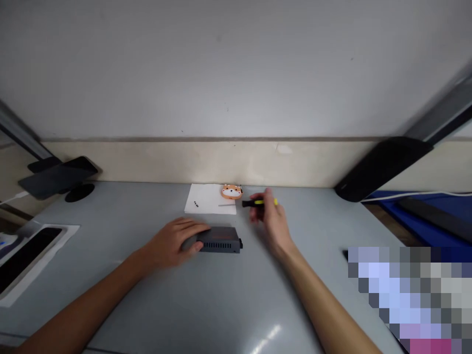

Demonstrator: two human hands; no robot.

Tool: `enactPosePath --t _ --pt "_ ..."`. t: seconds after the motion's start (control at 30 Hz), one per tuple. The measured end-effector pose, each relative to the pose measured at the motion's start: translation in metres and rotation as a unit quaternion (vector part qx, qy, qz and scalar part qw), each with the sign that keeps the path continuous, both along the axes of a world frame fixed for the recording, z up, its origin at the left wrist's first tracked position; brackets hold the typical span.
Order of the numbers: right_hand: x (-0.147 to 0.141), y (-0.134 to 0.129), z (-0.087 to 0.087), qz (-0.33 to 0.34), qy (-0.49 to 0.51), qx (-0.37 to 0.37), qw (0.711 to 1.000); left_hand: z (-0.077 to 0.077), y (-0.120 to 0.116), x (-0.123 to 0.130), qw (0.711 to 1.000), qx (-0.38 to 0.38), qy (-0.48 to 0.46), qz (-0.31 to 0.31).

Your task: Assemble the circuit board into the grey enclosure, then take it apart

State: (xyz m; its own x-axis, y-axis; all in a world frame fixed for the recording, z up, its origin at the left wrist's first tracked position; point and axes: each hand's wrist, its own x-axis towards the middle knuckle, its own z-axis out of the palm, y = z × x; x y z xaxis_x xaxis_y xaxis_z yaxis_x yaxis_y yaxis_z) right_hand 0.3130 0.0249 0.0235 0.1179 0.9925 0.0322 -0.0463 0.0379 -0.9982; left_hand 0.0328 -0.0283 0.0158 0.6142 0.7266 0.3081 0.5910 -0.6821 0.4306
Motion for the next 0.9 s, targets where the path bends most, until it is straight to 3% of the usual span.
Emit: enactPosePath --t 0.13,0.27,0.57,0.9 --pt "-0.021 -0.007 -0.015 0.117 -0.034 0.005 0.993 -0.002 0.0 0.002 0.999 0.015 -0.032 0.017" --pt "-0.027 -0.011 -0.017 0.163 -0.072 0.015 0.984 -0.004 0.0 0.007 0.997 0.019 -0.056 0.046" --pt "-0.026 -0.013 -0.01 0.2 -0.107 -0.002 0.974 -0.003 0.001 0.01 0.99 -0.032 -0.084 0.106" --pt "-0.027 -0.015 -0.006 0.18 -0.126 -0.005 0.976 0.001 0.003 -0.001 0.995 -0.067 -0.063 0.034"
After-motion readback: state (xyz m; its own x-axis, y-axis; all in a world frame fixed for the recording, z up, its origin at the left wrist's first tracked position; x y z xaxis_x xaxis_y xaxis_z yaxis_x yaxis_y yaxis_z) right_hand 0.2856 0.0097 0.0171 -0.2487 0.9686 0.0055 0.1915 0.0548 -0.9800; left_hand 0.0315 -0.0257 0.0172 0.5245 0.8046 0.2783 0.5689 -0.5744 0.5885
